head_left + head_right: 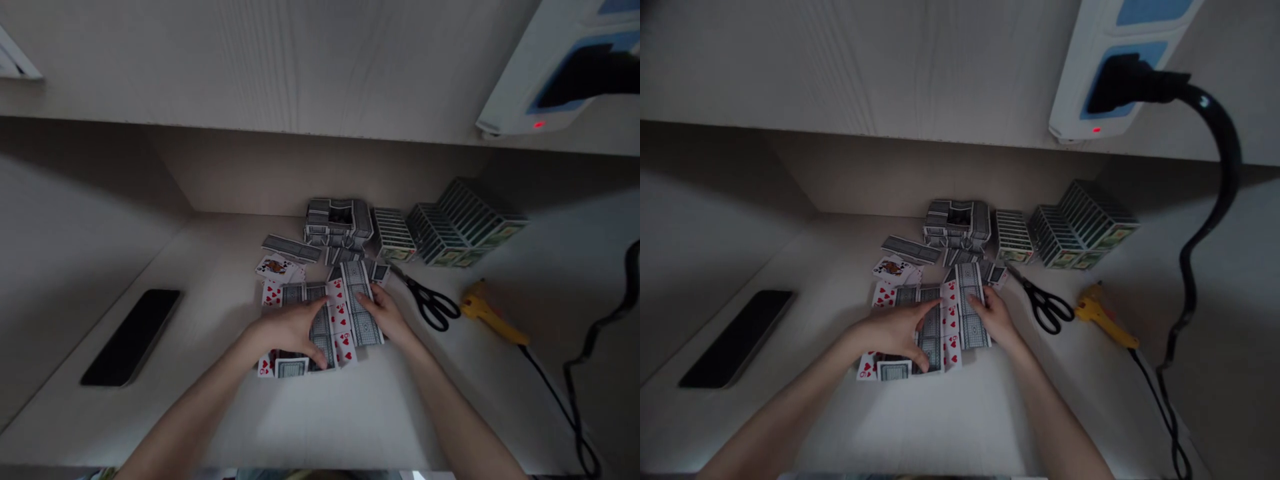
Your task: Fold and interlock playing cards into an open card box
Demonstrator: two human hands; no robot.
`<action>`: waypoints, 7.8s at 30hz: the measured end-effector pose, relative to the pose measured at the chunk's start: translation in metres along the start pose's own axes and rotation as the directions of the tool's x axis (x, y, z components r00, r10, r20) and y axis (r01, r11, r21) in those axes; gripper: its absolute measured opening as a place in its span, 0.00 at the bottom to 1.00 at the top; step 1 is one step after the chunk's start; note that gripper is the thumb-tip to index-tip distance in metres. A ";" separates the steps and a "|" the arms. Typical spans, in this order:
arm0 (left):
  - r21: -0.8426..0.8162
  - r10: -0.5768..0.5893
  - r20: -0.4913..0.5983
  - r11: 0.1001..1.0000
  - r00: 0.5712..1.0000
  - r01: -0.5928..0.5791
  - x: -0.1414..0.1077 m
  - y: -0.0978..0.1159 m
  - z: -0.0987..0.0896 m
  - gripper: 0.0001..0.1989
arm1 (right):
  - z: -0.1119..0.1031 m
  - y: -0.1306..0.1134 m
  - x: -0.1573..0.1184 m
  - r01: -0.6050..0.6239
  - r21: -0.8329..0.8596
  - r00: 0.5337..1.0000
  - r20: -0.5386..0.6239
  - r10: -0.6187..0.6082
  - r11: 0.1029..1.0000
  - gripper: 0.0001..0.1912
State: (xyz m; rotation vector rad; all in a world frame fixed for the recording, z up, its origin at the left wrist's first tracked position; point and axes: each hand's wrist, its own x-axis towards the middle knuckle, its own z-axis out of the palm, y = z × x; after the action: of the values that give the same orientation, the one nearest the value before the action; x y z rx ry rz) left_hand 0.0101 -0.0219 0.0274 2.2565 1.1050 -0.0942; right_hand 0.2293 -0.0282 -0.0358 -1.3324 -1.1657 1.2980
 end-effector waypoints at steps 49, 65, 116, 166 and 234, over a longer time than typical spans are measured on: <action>0.328 0.117 -0.308 0.945 0.944 -0.010 -0.006 -0.010 0.036 0.36 | 0.003 -0.014 -0.016 -0.050 -0.016 0.999 -0.002 0.050 0.999 0.16; 0.281 0.270 -0.276 0.940 0.923 -0.191 0.002 -0.013 0.040 0.35 | -0.013 -0.009 -0.009 -0.060 -0.054 0.992 -0.112 0.054 0.997 0.20; 0.374 0.266 -0.229 0.912 0.936 -0.168 0.003 -0.012 0.039 0.33 | -0.017 -0.003 -0.003 -0.102 -0.208 0.993 -0.082 0.086 0.973 0.25; 0.360 0.280 -0.261 0.916 0.924 -0.176 0.004 -0.012 0.041 0.35 | -0.020 -0.012 -0.007 -0.135 -0.154 0.985 0.089 0.150 0.979 0.21; 0.385 0.291 -0.251 0.905 0.923 -0.180 0.005 -0.014 0.042 0.35 | -0.017 -0.003 -0.006 -0.087 -0.206 0.996 0.008 0.091 0.975 0.23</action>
State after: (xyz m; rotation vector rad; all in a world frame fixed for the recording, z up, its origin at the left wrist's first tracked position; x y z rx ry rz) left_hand 0.0113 -0.0355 -0.0154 2.7905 1.0127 0.1744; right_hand 0.2464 -0.0339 -0.0318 -1.5408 -1.2927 1.2818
